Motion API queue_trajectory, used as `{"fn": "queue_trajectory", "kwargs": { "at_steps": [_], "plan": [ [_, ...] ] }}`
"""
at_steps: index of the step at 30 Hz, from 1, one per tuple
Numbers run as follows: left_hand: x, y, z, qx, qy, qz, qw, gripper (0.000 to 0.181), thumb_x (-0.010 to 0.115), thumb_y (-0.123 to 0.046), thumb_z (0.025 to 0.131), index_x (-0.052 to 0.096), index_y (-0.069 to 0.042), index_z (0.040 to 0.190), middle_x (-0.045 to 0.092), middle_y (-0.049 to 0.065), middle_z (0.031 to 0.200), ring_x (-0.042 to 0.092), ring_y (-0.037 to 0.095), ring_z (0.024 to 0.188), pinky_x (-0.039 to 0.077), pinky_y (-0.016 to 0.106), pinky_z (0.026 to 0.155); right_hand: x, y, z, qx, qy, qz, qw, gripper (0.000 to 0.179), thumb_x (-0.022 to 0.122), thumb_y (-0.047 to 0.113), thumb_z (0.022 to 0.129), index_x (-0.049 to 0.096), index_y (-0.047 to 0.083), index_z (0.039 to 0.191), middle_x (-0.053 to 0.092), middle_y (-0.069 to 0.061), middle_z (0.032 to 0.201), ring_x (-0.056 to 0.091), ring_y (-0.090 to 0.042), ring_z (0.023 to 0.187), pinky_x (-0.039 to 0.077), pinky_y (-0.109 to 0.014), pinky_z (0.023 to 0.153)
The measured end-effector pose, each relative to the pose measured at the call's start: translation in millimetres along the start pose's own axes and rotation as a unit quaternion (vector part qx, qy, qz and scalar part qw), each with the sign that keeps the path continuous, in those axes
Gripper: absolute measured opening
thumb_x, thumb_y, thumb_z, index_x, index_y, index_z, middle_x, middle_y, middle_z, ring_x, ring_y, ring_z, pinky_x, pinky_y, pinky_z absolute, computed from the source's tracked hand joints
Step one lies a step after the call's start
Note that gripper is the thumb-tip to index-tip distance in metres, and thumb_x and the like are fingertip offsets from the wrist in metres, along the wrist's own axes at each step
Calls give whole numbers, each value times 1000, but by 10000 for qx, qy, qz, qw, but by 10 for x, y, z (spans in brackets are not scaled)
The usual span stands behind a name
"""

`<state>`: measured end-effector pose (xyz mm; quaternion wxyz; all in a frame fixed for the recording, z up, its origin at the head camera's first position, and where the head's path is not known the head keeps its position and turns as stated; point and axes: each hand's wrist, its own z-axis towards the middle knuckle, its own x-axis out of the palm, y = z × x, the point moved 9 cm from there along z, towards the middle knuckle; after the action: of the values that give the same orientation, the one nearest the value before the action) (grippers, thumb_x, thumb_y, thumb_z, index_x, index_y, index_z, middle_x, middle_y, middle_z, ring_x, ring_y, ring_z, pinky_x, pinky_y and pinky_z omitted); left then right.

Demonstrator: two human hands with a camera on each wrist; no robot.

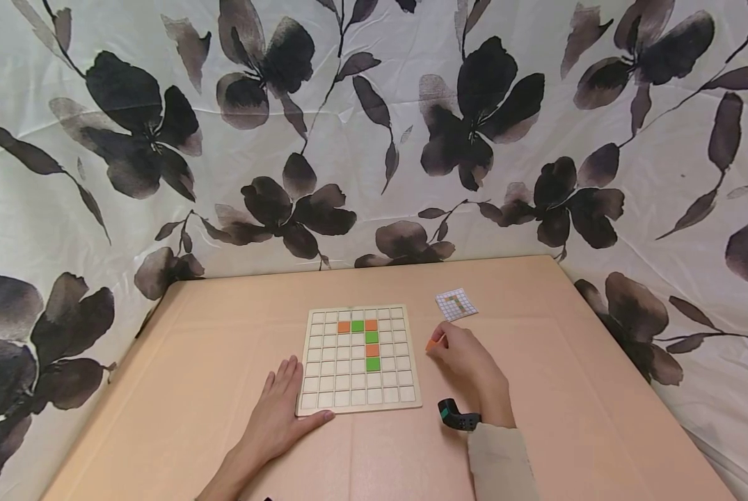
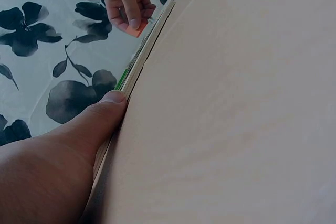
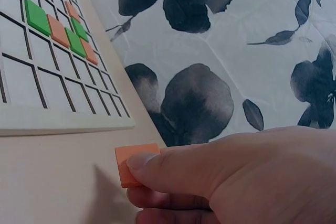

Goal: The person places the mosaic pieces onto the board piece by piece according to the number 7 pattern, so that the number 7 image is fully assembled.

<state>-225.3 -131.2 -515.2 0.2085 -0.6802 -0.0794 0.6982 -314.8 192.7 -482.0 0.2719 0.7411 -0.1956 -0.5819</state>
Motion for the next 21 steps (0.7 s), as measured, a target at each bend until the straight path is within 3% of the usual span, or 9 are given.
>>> {"fn": "queue_trajectory", "kwargs": {
  "at_steps": [12, 21],
  "plan": [
    [-22, -7, -8, 21, -5, 25, 10000, 119, 61, -79, 78, 30, 7, 154, 24, 22, 165, 20, 37, 155, 16, 53, 128, 126, 236, 6, -307, 40, -48, 9995, 10, 66, 13, 95, 63, 8, 104, 60, -2, 84, 53, -16, 79, 47, -24, 69],
    [-13, -1, -6, 46, -38, 83, 9999, 119, 57, -82, 79, 30, 7, 154, 24, 21, 165, 20, 37, 155, 16, 53, 128, 221, 361, 11, -339, 103, 22, 9994, 13, 71, 20, 93, 64, 10, 98, 62, 0, 83, 55, -15, 79, 49, -24, 70]
  ]
}}
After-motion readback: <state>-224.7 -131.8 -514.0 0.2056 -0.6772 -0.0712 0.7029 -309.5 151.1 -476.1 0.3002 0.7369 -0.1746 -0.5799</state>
